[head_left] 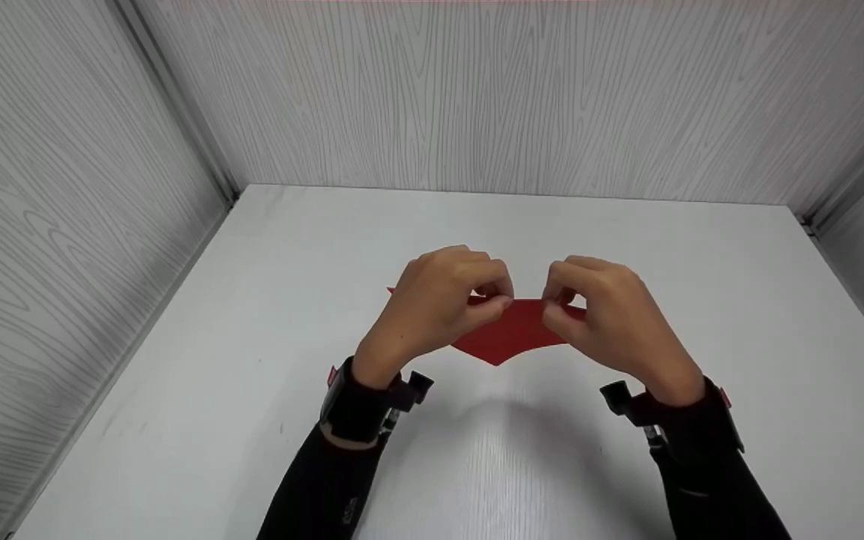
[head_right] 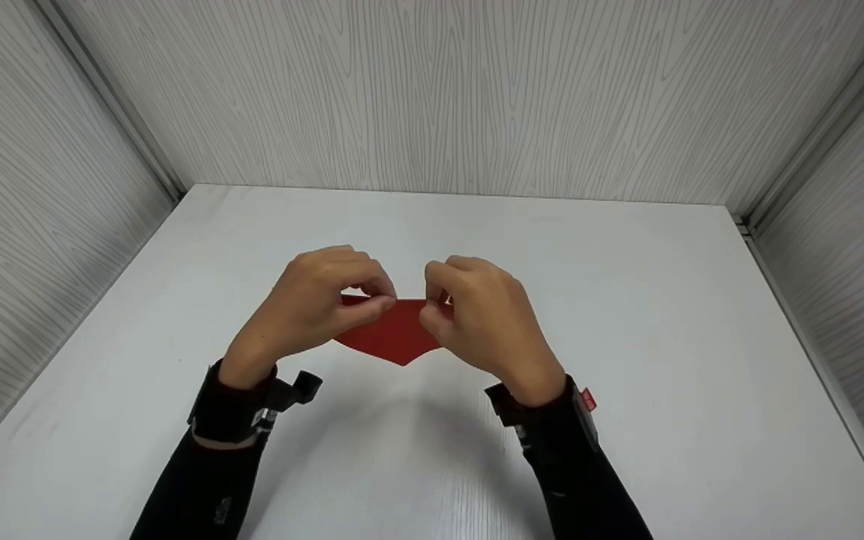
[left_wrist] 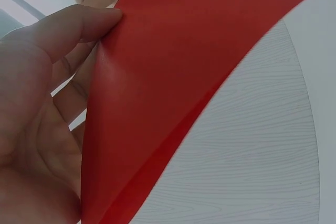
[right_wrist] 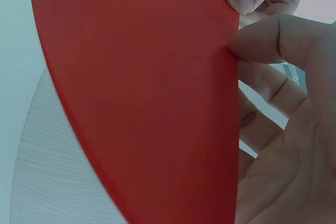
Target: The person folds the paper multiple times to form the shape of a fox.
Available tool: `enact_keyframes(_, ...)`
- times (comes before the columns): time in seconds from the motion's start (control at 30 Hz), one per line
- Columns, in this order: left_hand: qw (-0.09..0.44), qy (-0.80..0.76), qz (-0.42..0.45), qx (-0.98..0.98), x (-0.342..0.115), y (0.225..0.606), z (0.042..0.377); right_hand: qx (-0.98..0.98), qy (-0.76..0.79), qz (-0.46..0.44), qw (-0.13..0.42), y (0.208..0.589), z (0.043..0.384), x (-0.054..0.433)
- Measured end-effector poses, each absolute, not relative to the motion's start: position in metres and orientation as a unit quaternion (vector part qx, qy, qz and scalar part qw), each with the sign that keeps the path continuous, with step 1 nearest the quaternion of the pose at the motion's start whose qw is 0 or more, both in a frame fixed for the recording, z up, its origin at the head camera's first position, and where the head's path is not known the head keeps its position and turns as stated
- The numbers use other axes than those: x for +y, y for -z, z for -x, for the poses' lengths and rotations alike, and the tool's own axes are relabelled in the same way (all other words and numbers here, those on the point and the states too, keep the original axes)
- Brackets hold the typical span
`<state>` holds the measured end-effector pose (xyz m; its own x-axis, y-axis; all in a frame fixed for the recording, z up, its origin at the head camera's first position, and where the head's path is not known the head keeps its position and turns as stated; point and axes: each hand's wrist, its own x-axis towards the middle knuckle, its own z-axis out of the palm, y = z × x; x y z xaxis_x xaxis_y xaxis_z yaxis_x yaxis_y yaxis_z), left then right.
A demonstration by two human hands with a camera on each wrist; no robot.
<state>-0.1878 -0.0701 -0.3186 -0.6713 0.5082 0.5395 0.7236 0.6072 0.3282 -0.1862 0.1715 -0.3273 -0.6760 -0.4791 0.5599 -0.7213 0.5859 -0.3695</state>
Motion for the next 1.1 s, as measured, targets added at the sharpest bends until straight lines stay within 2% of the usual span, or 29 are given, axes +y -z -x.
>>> enact_keyframes(0.67, 0.183, 0.288, 0.33, -0.88, -0.082, 0.316, 0.191, -0.86, -0.307, -0.366, 0.181, 0.322, 0.192, 0.194)
enact_keyframes(1.1, 0.177, 0.289, 0.325, -0.883, -0.083, 0.316, 0.192, -0.877, -0.303, -0.34, 0.15, 0.32, 0.193, 0.2)
